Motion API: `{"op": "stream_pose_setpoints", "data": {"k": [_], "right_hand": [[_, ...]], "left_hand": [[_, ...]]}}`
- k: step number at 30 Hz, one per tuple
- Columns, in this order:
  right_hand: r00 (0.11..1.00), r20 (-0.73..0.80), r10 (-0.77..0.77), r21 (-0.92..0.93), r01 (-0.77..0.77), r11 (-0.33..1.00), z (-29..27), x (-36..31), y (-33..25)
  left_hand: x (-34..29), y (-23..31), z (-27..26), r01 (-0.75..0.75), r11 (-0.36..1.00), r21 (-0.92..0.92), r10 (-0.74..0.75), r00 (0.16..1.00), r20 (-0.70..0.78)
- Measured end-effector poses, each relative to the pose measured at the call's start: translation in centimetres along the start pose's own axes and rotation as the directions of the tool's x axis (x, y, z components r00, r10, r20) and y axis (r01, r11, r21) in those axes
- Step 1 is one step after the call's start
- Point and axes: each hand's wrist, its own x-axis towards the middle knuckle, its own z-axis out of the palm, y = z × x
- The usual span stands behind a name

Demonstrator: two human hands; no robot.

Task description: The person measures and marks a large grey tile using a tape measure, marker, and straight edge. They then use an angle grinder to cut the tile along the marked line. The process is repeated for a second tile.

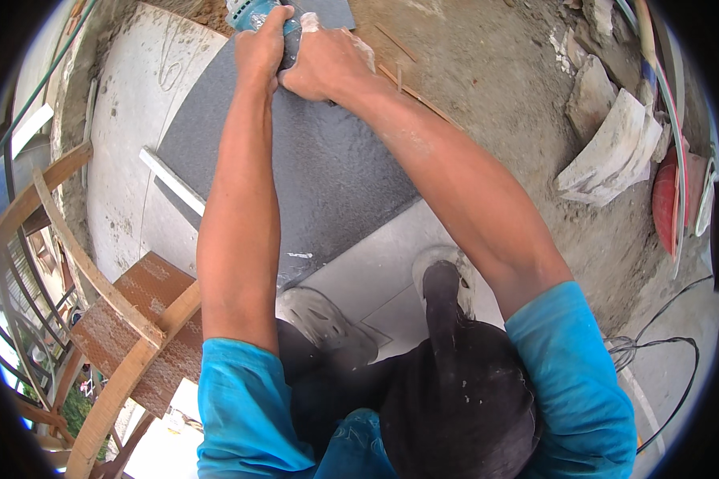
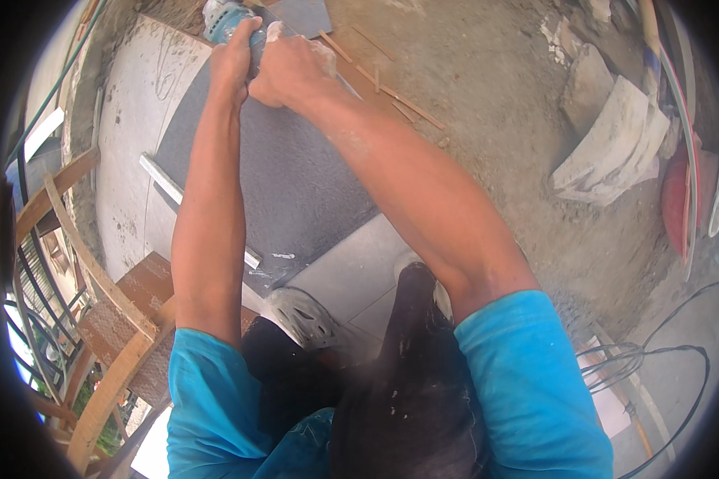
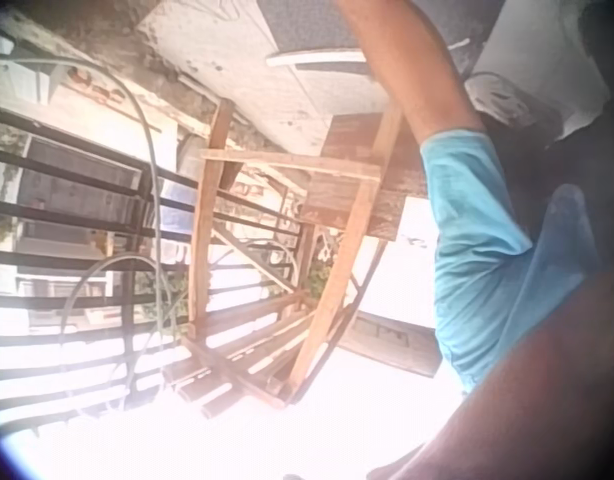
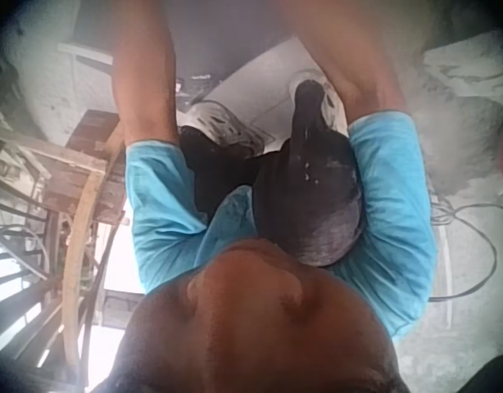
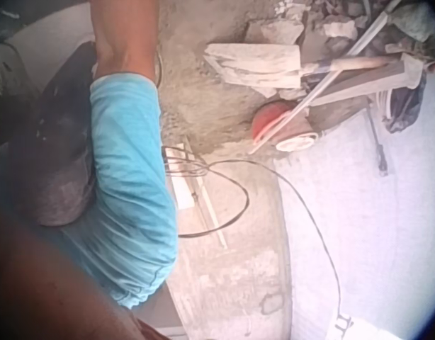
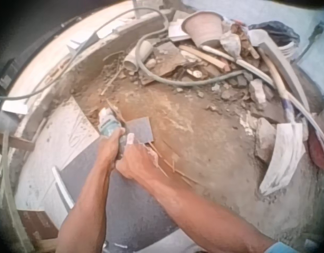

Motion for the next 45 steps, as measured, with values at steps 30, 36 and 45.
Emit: {"op": "stream_pose_setpoints", "data": {"k": [30,36,45], "right_hand": [[0.998,-0.062,-0.030,0.035,0.033,0.999,0.9,0.2,0.7],[1.000,-0.012,0.013,0.016,-0.013,1.000,0.5,-0.5,0.4],[0.999,-0.049,0.011,0.053,-0.008,0.999,1.0,-0.5,0.8]], "left_hand": [[-0.2,-0.1,0.1,-0.004,1.000,0.014,0.003,1.000,0.025],[-0.3,-0.1,0.0,0.005,0.999,0.034,-0.006,1.000,0.020],[-0.4,-0.4,0.0,-0.003,0.998,0.060,0.001,0.999,0.033]]}}
